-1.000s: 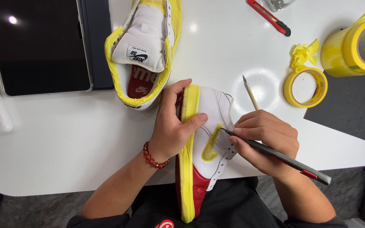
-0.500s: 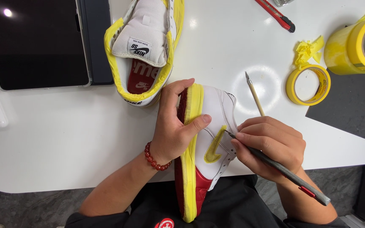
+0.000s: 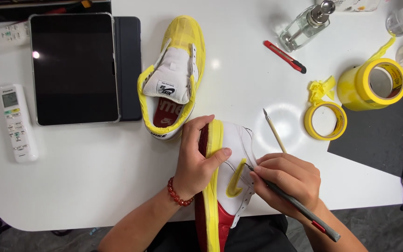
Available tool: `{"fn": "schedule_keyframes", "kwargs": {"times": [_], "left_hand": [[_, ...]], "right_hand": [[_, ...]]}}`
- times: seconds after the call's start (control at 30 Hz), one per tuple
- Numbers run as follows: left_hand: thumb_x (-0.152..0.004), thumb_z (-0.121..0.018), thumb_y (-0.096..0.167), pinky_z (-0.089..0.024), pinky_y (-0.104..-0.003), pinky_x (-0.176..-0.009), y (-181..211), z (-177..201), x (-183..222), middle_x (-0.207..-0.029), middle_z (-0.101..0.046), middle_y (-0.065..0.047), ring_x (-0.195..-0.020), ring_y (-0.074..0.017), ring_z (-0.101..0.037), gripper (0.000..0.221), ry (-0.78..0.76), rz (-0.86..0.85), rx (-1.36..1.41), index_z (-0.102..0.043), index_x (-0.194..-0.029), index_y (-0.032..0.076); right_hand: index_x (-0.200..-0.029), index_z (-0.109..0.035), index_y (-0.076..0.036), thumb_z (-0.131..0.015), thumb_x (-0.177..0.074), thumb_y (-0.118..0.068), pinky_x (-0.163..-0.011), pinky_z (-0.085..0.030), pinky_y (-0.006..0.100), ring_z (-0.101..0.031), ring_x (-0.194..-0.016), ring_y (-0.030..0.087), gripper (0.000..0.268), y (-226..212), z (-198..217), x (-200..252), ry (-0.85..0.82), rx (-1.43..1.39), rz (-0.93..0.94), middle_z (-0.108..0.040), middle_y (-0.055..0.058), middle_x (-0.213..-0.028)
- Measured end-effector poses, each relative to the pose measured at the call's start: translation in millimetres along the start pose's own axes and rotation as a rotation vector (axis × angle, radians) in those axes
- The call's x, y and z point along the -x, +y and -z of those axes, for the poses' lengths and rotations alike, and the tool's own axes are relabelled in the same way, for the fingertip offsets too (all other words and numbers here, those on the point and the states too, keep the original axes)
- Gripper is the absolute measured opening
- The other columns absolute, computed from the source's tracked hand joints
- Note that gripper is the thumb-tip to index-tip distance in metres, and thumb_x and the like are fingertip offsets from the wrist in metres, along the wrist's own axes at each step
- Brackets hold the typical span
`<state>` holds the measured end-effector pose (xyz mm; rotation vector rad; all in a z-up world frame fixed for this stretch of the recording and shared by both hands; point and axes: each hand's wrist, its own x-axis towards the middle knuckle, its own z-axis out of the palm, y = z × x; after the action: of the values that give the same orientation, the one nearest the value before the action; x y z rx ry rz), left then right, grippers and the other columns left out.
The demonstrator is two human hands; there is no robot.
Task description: Using a craft knife and masking tape to customize a pair of sneakers.
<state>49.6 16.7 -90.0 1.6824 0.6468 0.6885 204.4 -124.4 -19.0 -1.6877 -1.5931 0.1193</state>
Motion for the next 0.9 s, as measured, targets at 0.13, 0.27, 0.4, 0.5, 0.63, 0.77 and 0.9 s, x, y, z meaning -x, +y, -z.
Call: {"fn": "schedule_keyframes", "kwargs": {"times": [0.13,0.27,0.4,0.5,0.63,0.77,0.9], "left_hand": [[-0.084,-0.08,0.019,-0.045,-0.039,-0.112,2.3,-0.2,2.0,-0.134,-0.051,-0.014,-0.127,-0.0273,-0.053,0.065,0.004,-0.005,0.0,-0.05,-0.139,0.002],[-0.085,-0.08,0.018,-0.045,-0.039,-0.112,4.4,-0.5,4.1,-0.135,-0.05,-0.014,-0.127,-0.0267,-0.053,0.065,0.005,-0.005,0.005,-0.05,-0.14,0.002],[-0.085,-0.079,0.018,-0.046,-0.039,-0.112,5.6,-0.1,5.7,-0.136,-0.049,-0.015,-0.127,-0.0268,-0.053,0.065,-0.002,-0.004,0.004,-0.049,-0.141,0.002],[-0.085,-0.079,0.018,-0.046,-0.039,-0.111,6.6,-0.1,5.7,-0.136,-0.049,-0.015,-0.127,-0.0268,-0.053,0.066,-0.008,0.004,0.004,-0.048,-0.141,0.002],[-0.086,-0.079,0.019,-0.047,-0.04,-0.112,5.7,0.0,6.0,-0.137,-0.048,-0.015,-0.127,-0.0268,-0.053,0.065,-0.01,0.007,0.003,-0.048,-0.141,0.002],[-0.086,-0.079,0.019,-0.047,-0.04,-0.112,4.7,0.3,6.7,-0.138,-0.048,-0.016,-0.129,-0.027,-0.053,0.066,-0.007,0.0,-0.009,-0.049,-0.142,0.002],[-0.087,-0.079,0.02,-0.047,-0.04,-0.113,3.3,0.3,6.8,-0.139,-0.049,-0.015,-0.129,-0.0271,-0.053,0.066,-0.004,-0.003,-0.005,-0.049,-0.142,0.001]], "right_hand": [[-0.083,-0.067,-0.005,-0.083,-0.072,-0.001,-0.062,-0.058,0.031,-0.075,-0.076,0.025,0.021,-0.9,0.5,2.0,0.014,0.029,0.029,-0.069,0.007,-0.076],[-0.084,-0.067,-0.004,-0.084,-0.072,-0.002,-0.063,-0.059,0.03,-0.076,-0.077,0.025,0.021,-1.8,0.8,4.9,0.012,0.012,0.024,-0.07,0.007,-0.076],[-0.085,-0.068,-0.005,-0.084,-0.072,-0.003,-0.063,-0.059,0.03,-0.076,-0.077,0.024,0.021,-2.2,0.9,7.9,0.018,0.015,0.027,-0.07,0.007,-0.076],[-0.085,-0.068,-0.004,-0.085,-0.071,-0.004,-0.063,-0.059,0.03,-0.076,-0.077,0.025,0.021,-2.2,0.9,8.8,0.013,0.015,0.027,-0.071,0.008,-0.076],[-0.085,-0.068,-0.004,-0.085,-0.072,-0.003,-0.062,-0.059,0.03,-0.076,-0.077,0.025,0.021,-2.0,0.4,9.9,0.018,0.009,0.03,-0.07,0.008,-0.076],[-0.086,-0.068,-0.003,-0.085,-0.072,-0.001,-0.063,-0.059,0.03,-0.076,-0.077,0.026,0.021,-3.0,1.0,8.7,0.018,0.005,0.034,-0.07,0.009,-0.077],[-0.086,-0.067,-0.002,-0.084,-0.072,0.0,-0.064,-0.059,0.031,-0.077,-0.079,0.028,0.021,-3.1,1.2,9.0,0.015,0.007,0.03,-0.07,0.01,-0.077]]}}
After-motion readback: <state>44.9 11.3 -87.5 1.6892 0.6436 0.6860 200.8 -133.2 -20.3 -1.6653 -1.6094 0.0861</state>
